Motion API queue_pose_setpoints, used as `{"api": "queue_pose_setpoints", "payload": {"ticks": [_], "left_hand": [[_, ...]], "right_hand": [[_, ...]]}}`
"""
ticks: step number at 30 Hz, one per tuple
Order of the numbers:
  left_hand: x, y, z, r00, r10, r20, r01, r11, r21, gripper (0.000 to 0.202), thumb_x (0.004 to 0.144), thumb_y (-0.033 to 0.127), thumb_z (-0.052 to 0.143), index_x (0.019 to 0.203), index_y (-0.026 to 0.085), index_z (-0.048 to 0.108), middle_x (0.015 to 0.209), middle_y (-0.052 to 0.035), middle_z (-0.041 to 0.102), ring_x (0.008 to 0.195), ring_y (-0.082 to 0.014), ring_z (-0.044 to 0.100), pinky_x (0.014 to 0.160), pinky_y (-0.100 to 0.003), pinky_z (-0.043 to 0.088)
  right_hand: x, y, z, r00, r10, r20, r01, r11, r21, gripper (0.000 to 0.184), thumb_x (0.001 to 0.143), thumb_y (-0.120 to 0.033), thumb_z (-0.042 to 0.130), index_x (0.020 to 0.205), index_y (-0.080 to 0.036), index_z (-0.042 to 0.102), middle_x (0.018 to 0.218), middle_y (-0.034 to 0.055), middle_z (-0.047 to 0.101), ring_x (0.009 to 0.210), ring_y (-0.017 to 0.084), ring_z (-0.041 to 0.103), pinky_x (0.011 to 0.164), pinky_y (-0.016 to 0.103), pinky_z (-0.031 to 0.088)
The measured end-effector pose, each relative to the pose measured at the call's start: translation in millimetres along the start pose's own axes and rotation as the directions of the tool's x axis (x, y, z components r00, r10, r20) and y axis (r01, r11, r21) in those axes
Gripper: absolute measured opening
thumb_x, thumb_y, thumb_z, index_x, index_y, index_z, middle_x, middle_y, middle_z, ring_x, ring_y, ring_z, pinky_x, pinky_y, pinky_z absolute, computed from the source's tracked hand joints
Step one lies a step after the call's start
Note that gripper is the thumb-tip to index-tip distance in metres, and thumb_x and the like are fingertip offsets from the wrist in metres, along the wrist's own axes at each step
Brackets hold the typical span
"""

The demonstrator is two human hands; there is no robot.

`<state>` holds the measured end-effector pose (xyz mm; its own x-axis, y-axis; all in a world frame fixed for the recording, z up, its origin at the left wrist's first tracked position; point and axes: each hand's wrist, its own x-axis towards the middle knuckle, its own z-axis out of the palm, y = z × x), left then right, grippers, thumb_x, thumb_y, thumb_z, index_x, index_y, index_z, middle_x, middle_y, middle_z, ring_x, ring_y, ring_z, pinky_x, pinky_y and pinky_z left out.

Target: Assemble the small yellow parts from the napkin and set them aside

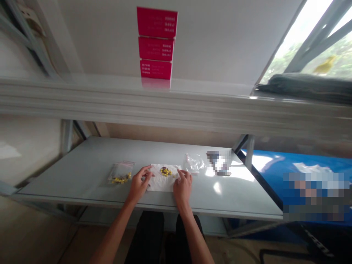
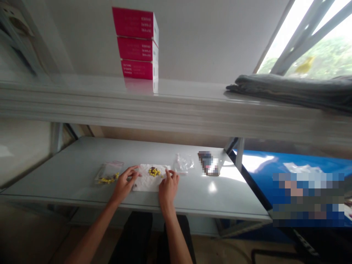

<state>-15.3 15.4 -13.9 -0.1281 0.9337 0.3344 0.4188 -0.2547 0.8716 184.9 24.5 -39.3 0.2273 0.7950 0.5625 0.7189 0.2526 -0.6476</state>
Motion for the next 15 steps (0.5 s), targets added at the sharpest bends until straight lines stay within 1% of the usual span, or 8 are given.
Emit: {"api": "queue_pose_setpoints", "payload": {"ticks": [3,5,7,10,12,14,15], "left_hand": [[1,1,0.6,1.0,0.001,0.003,-0.001,1.0,0.01,0.037,0.095,0.046,0.051,0.112,0.019,0.07,0.097,-0.0074,0.077,0.089,-0.0206,0.071,0.078,-0.028,0.053],[1,1,1.7,1.0,0.001,0.011,-0.001,1.0,0.016,0.036,0.095,0.045,0.051,0.108,0.018,0.071,0.101,-0.0084,0.077,0.09,-0.0212,0.071,0.081,-0.029,0.053],[2,-1,2.8,1.0,0.006,0.022,-0.007,1.0,0.011,0.036,0.095,0.044,0.051,0.111,0.018,0.071,0.103,-0.009,0.076,0.091,-0.0213,0.071,0.084,-0.03,0.053],[2,-4,3.4,0.998,0.05,0.028,-0.05,0.999,-0.007,0.037,0.096,0.042,0.051,0.118,0.019,0.069,0.108,-0.0093,0.074,0.093,-0.0207,0.069,0.086,-0.031,0.052],[2,-4,3.0,0.995,0.091,0.027,-0.091,0.996,0.012,0.037,0.095,0.04,0.052,0.121,0.019,0.068,0.104,-0.0081,0.073,0.091,-0.0198,0.067,0.085,-0.03,0.051],[3,-3,2.4,0.993,0.117,0.022,-0.118,0.992,0.047,0.035,0.093,0.041,0.056,0.118,0.019,0.07,0.095,-0.0058,0.071,0.084,-0.0185,0.064,0.08,-0.029,0.05],[3,-1,2.1,0.992,0.121,0.026,-0.122,0.991,0.059,0.034,0.092,0.041,0.059,0.115,0.019,0.071,0.09,-0.0048,0.07,0.08,-0.0179,0.063,0.077,-0.028,0.05]], "right_hand": [[5,3,1,0.999,0.001,0.038,0.001,0.999,-0.048,0.052,0.079,-0.004,0.042,0.12,-0.019,0.07,0.112,0.0141,0.062,0.101,0.029,0.057,0.087,0.04,0.046],[12,8,0,0.996,0.025,0.087,-0.017,0.996,-0.088,0.047,0.081,-0.006,0.044,0.118,-0.02,0.07,0.112,0.0142,0.061,0.093,0.027,0.059,0.078,0.037,0.047],[20,15,-3,0.991,0.037,0.127,-0.023,0.993,-0.116,0.039,0.083,-0.008,0.046,0.108,-0.021,0.073,0.105,0.013,0.063,0.082,0.025,0.06,0.069,0.034,0.045],[26,25,-6,0.99,-0.008,0.141,0.021,0.996,-0.087,0.031,0.087,-0.011,0.047,0.092,-0.023,0.075,0.089,0.0098,0.063,0.07,0.02,0.057,0.062,0.03,0.041],[26,26,-7,0.993,-0.025,0.117,0.032,0.998,-0.055,0.03,0.089,-0.012,0.047,0.09,-0.023,0.075,0.085,0.0089,0.063,0.067,0.019,0.055,0.06,0.029,0.04],[25,21,-10,0.994,-0.019,0.104,0.022,0.999,-0.024,0.031,0.091,-0.014,0.046,0.096,-0.023,0.075,0.089,0.0089,0.064,0.071,0.019,0.057,0.063,0.028,0.042],[26,18,-12,0.992,-0.028,0.12,0.026,1.0,0.011,0.031,0.092,-0.016,0.046,0.1,-0.022,0.075,0.091,0.0089,0.064,0.075,0.019,0.059,0.067,0.028,0.044]]}}
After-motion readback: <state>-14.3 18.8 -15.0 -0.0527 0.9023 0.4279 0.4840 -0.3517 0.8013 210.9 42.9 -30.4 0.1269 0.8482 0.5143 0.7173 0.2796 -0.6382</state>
